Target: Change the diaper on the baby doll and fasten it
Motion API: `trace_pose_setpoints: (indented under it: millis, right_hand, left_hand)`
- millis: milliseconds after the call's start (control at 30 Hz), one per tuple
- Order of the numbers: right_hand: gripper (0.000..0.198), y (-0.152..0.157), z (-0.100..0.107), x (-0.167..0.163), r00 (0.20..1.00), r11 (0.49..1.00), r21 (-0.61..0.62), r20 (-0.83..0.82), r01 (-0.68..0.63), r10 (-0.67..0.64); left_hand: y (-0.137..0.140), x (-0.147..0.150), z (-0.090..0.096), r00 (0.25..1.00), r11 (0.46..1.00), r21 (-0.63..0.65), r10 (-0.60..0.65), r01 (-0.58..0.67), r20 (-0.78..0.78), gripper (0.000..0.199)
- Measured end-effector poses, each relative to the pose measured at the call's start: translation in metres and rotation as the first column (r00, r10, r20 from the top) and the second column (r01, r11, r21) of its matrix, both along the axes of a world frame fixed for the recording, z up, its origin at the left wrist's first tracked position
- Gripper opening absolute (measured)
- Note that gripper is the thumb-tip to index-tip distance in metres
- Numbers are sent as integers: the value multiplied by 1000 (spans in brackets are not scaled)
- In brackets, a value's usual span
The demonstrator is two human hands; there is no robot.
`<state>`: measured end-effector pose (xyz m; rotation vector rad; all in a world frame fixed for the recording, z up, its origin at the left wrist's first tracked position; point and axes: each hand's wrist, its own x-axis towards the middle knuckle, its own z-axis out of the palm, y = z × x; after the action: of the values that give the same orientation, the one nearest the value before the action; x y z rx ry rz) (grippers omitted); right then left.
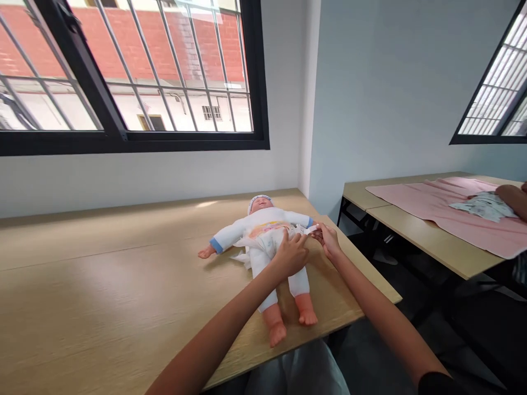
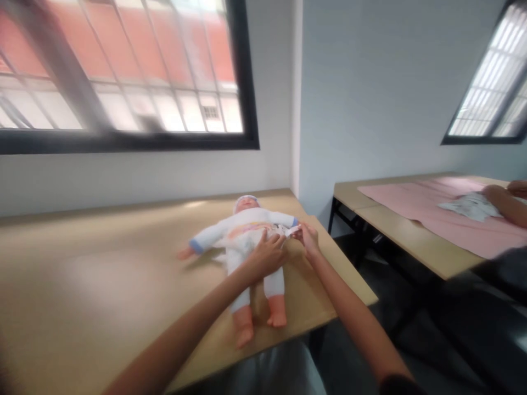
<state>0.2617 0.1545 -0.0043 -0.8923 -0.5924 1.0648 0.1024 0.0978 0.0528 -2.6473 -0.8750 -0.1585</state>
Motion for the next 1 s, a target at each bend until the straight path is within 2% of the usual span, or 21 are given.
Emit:
trace_pose_setpoints:
  millis: [200, 367, 500, 667, 1000]
  right_hand:
    - [22, -4, 8, -1, 999, 999, -51, -36, -1, -1]
    - [17, -5, 7, 1, 1000, 1000, -15, -2, -15, 15]
    - [16, -5, 7, 1, 999, 1000, -25, 35, 1, 0]
    - [20, -7, 10, 1, 1000, 999, -43, 5, -10, 10]
    - [14, -9, 13, 1, 999, 998, -57, 27, -19, 21]
  left_hand:
    - [3, 1, -3, 1000, 1000, 4, 4, -4, -8, 28]
    - [2, 2, -3, 1000, 1000, 16, 7, -7, -2, 26]
    - [1, 2, -2, 1000, 1000, 5, 3, -3, -17, 26]
    - [0, 1, -1, 1000, 1000, -7, -3, 3, -17, 27]
    - [-1, 2, -4, 1000, 1000, 6, 12, -12, -2, 27]
